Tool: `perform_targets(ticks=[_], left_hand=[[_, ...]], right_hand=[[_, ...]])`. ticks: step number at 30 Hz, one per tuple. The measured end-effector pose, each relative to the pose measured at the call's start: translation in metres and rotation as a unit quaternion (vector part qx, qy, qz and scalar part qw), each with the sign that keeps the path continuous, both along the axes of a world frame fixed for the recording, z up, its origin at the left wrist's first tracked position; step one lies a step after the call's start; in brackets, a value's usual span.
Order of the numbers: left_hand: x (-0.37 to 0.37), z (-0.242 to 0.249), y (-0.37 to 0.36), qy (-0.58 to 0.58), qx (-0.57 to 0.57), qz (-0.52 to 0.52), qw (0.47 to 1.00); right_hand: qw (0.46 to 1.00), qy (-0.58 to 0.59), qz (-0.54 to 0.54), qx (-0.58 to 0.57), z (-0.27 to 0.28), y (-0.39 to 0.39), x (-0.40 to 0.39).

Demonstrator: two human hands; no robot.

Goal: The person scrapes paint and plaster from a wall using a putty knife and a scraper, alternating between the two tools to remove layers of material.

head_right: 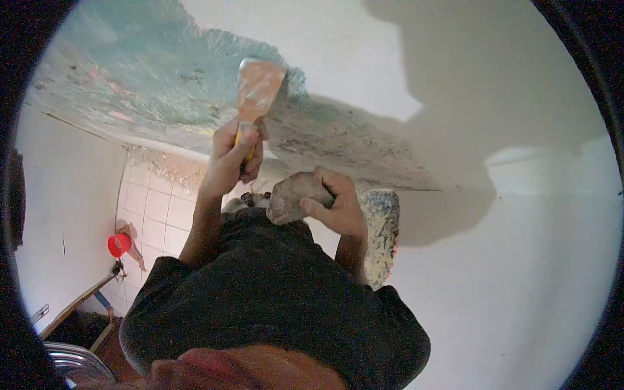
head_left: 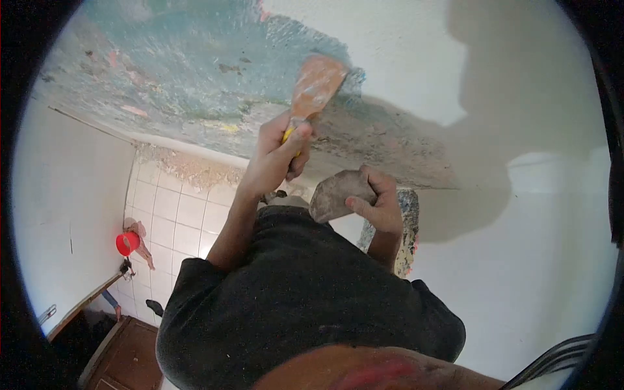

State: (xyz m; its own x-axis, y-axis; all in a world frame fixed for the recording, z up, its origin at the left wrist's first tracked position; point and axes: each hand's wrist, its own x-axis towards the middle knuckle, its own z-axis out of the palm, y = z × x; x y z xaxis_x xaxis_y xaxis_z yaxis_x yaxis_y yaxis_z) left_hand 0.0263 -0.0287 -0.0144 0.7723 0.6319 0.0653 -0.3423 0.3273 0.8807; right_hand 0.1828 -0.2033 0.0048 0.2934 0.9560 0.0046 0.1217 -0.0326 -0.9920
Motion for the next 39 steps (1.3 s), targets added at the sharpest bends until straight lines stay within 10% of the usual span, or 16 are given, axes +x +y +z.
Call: perform_targets(ticks=[39], left_hand=[[0.013,0.018,-0.024,-0.016,-0.057,0.031,0.998]], right_hand=[[0.999,0.006,-0.045,-0.016,0.004,-0.014,0.008]])
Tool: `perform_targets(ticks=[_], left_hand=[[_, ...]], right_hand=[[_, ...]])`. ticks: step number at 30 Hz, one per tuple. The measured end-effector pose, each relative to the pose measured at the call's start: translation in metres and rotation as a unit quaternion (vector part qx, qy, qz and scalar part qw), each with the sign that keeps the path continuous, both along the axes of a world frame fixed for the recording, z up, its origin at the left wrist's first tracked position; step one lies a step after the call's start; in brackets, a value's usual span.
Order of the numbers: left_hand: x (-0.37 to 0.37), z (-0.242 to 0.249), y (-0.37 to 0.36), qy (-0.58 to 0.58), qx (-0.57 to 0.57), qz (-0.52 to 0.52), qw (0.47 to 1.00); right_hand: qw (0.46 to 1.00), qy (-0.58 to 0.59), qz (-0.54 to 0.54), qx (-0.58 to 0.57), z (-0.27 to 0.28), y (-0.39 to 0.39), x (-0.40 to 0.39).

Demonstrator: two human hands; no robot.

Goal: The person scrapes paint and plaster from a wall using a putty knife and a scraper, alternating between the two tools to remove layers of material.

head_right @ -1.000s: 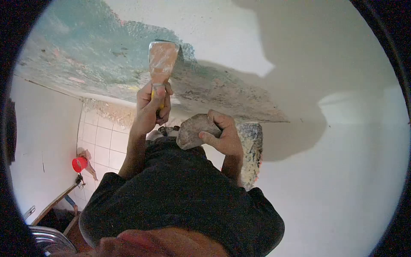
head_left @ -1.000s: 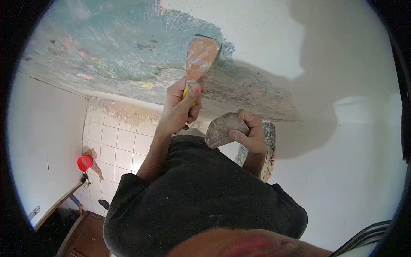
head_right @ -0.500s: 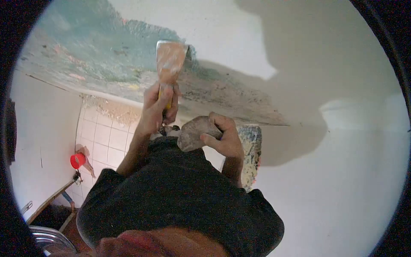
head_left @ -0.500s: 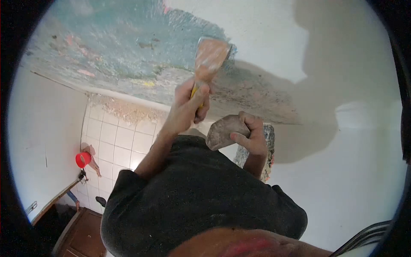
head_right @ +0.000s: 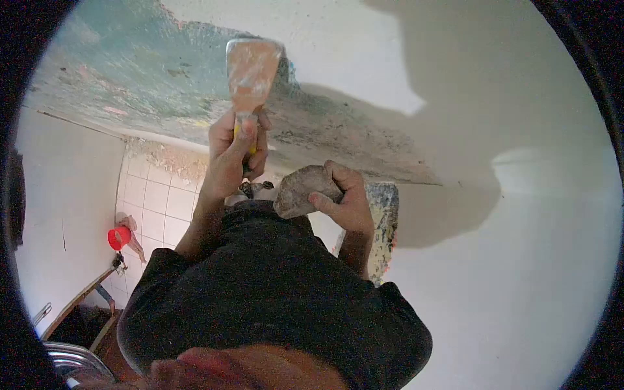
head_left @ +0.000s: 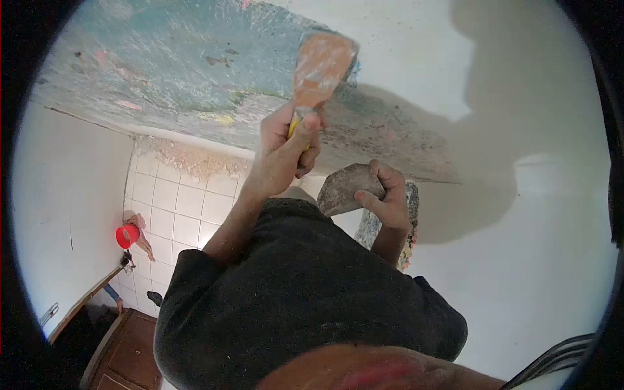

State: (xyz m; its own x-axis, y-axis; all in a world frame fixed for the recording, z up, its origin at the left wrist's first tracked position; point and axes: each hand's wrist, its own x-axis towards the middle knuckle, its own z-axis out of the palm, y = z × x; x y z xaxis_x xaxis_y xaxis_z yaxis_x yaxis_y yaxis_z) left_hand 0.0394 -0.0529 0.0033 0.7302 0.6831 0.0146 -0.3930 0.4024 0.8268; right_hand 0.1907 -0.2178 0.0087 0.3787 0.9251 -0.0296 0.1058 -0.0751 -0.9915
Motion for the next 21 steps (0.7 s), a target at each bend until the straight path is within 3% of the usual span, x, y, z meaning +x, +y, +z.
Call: perform_targets(ticks=[6,21], left_hand=[[0.002,-0.002,-0.002,-0.026,-0.007,0.007,1.000],[0.005,-0.003,0.007,-0.034,0.023,0.015,0.999]], right_hand=[[0.999,-0.017,-0.015,0.025,-0.018,-0.007,0.016],[0.999,-0.030,0.016,0.022,-0.001,-0.002,0.004]])
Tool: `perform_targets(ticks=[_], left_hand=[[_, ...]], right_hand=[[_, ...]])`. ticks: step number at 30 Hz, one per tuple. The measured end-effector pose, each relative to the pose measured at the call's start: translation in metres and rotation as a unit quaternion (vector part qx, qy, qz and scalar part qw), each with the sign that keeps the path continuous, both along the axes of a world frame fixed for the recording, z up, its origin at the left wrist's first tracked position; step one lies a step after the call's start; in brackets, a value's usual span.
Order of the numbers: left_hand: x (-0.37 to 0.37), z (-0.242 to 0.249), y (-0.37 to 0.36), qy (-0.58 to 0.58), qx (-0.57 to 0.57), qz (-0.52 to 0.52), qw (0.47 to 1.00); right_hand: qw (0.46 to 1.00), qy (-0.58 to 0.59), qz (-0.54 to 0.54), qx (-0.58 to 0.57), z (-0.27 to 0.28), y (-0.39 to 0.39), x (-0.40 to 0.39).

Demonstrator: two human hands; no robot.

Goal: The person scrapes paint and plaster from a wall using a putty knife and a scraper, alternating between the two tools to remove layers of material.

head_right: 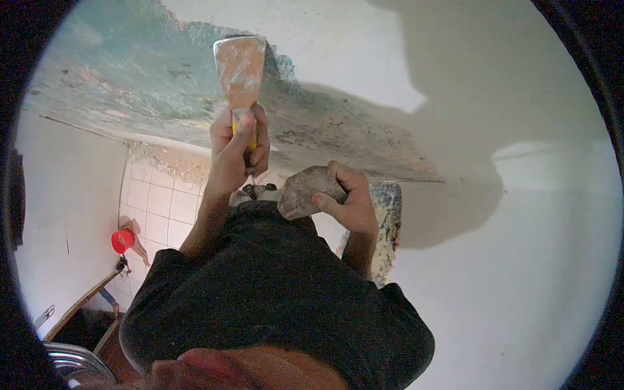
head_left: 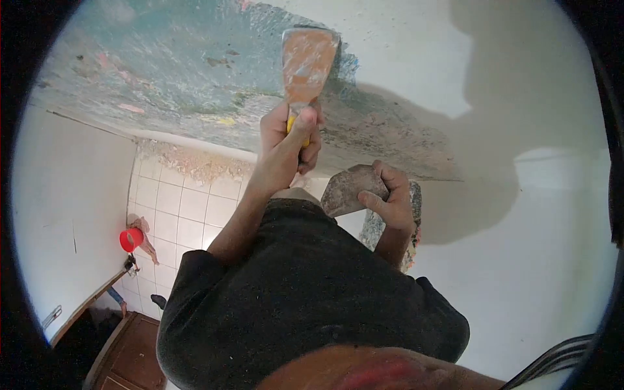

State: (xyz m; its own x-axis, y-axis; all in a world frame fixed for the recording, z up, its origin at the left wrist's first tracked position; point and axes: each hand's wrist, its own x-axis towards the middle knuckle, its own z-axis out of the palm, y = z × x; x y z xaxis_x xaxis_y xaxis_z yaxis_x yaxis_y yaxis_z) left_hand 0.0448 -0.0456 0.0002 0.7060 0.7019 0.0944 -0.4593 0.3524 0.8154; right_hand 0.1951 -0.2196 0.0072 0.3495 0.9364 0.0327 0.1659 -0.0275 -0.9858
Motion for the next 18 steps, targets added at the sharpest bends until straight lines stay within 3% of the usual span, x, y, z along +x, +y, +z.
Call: perform_targets(ticks=[7,18], left_hand=[[-0.001,0.002,-0.002,-0.013,-0.028,-0.018,0.999],[-0.005,-0.006,0.000,-0.021,-0.024,-0.054,0.998]], right_hand=[[1.000,0.006,-0.020,-0.005,-0.002,-0.001,-0.009],[0.998,0.004,0.057,-0.001,0.005,0.005,-0.013]])
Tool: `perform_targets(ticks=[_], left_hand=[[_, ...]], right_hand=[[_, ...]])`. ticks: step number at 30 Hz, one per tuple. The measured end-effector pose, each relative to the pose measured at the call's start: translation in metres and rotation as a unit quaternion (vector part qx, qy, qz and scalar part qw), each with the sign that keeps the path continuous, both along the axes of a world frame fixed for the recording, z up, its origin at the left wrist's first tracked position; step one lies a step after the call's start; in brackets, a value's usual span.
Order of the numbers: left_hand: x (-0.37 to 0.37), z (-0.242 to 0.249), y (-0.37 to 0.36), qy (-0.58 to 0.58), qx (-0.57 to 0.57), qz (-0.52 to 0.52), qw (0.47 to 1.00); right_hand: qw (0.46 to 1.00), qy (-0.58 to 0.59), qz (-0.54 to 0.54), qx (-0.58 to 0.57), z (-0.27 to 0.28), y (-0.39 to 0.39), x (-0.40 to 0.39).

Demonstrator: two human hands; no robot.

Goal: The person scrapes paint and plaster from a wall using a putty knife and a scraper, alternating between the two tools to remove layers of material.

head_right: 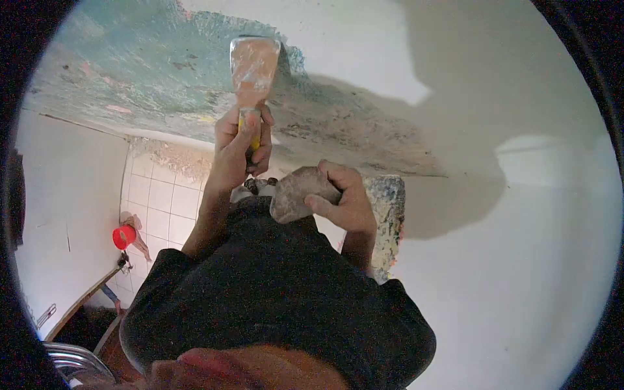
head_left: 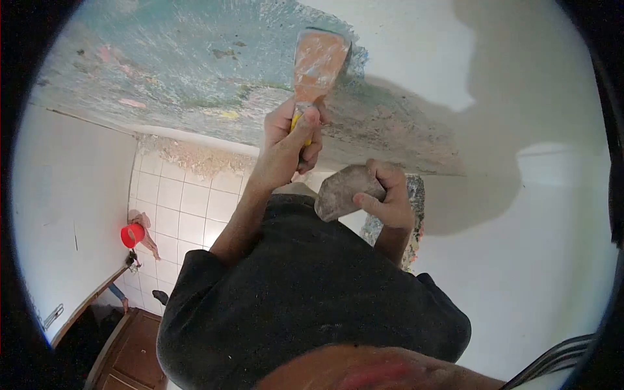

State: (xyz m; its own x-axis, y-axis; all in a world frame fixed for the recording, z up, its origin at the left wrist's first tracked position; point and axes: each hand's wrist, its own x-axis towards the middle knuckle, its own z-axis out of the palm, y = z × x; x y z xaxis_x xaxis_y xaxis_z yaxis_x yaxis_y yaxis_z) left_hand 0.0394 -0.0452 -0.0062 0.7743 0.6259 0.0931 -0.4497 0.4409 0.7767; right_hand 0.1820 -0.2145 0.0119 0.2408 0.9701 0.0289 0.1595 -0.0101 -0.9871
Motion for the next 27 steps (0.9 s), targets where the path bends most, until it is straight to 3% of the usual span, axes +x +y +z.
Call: perform_targets(ticks=[7,10,13,19,27], left_hand=[[0.004,-0.011,0.015,-0.046,0.019,-0.033,0.998],[0.005,-0.005,0.022,-0.027,0.025,-0.032,0.999],[-0.007,-0.003,0.025,-0.003,0.008,-0.019,1.000],[-0.016,0.013,0.034,0.054,0.057,0.017,0.997],[-0.019,0.000,0.039,0.058,0.070,0.008,0.996]], right_hand=[[0.999,-0.027,-0.005,-0.021,0.002,0.001,-0.002],[0.999,0.028,-0.032,-0.023,-0.002,0.002,-0.007],[0.997,-0.067,-0.029,-0.001,-0.003,0.004,-0.004],[0.998,0.037,-0.034,-0.030,0.008,0.013,-0.008],[1.000,-0.003,-0.025,-0.018,-0.003,0.008,0.004]])
